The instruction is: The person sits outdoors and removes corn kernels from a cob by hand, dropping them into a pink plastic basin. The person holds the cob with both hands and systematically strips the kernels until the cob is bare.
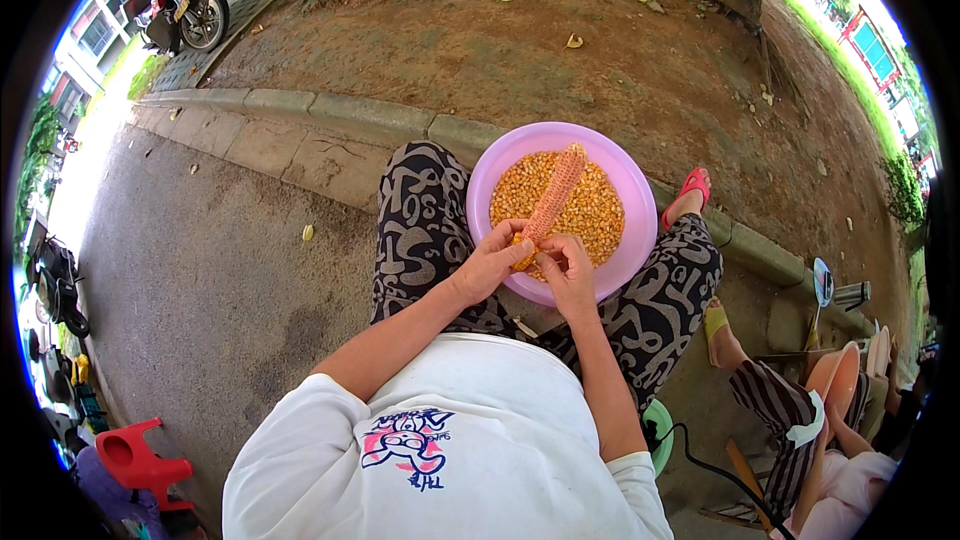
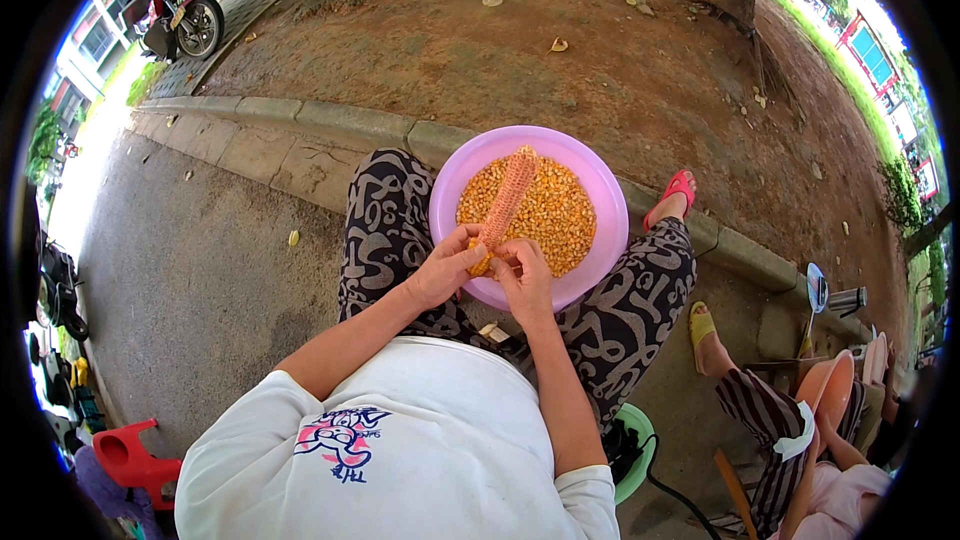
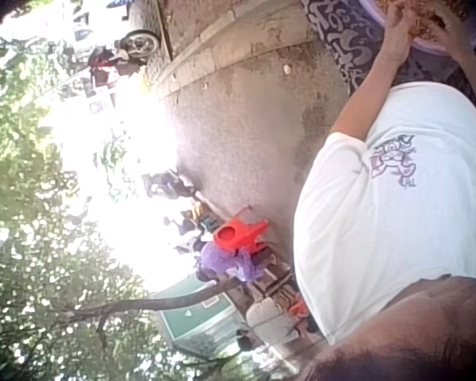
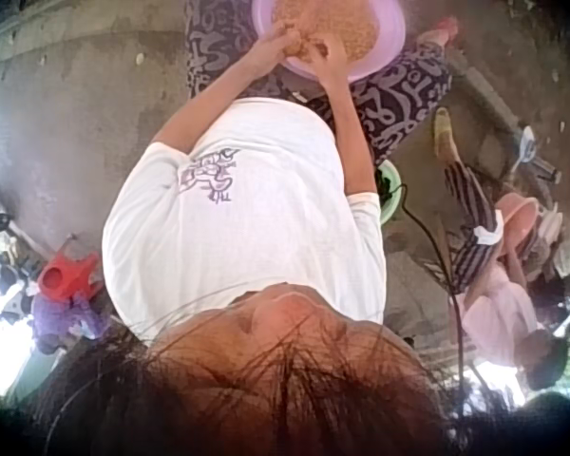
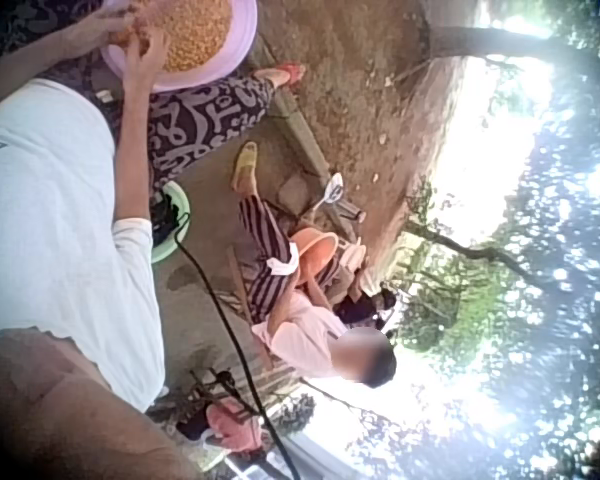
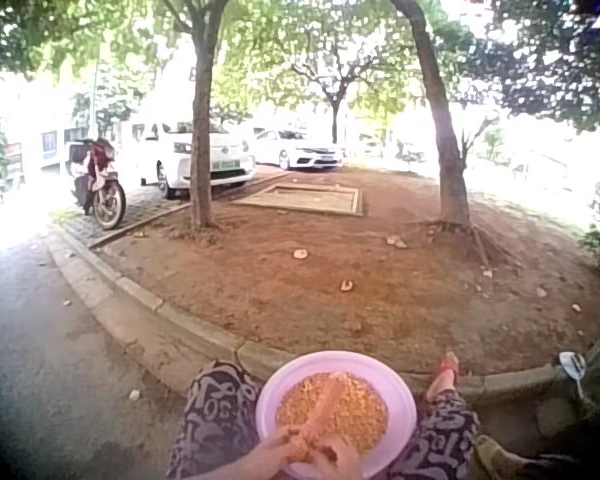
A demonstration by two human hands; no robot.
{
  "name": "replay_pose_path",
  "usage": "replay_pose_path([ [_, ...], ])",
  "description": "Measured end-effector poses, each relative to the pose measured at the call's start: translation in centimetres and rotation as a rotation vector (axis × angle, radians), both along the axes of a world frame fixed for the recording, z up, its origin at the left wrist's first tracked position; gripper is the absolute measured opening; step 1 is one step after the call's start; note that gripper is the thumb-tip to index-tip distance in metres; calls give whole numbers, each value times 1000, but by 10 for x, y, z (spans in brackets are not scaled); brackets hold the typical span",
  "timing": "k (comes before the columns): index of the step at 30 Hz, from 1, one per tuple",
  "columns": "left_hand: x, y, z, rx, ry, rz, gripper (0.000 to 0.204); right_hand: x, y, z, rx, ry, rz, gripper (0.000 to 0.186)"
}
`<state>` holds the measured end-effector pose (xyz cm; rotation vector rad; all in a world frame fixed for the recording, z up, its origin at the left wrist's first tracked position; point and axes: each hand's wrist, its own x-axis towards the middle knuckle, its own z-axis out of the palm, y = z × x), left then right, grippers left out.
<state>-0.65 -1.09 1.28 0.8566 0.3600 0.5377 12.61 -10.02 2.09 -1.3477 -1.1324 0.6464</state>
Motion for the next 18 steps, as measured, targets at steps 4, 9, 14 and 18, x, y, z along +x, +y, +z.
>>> replay_pose_path([
  [4, -2, 0, 1, 24, -12, -21, 34, 0, 0, 0, -1, -40, -6, 11],
  [9, -2, -1, 3, 23, -13, -28, 34, -1, 0, 3, 35, -90, -15, 10],
  [14, -1, 0, -3, 50, -17, -23, 33, 0, 0, 3, 84, -246, -52, 9],
  [18, 0, 0, -5, 74, 26, -9, 33, 0, 0, 3, 97, -369, -90, 8],
])
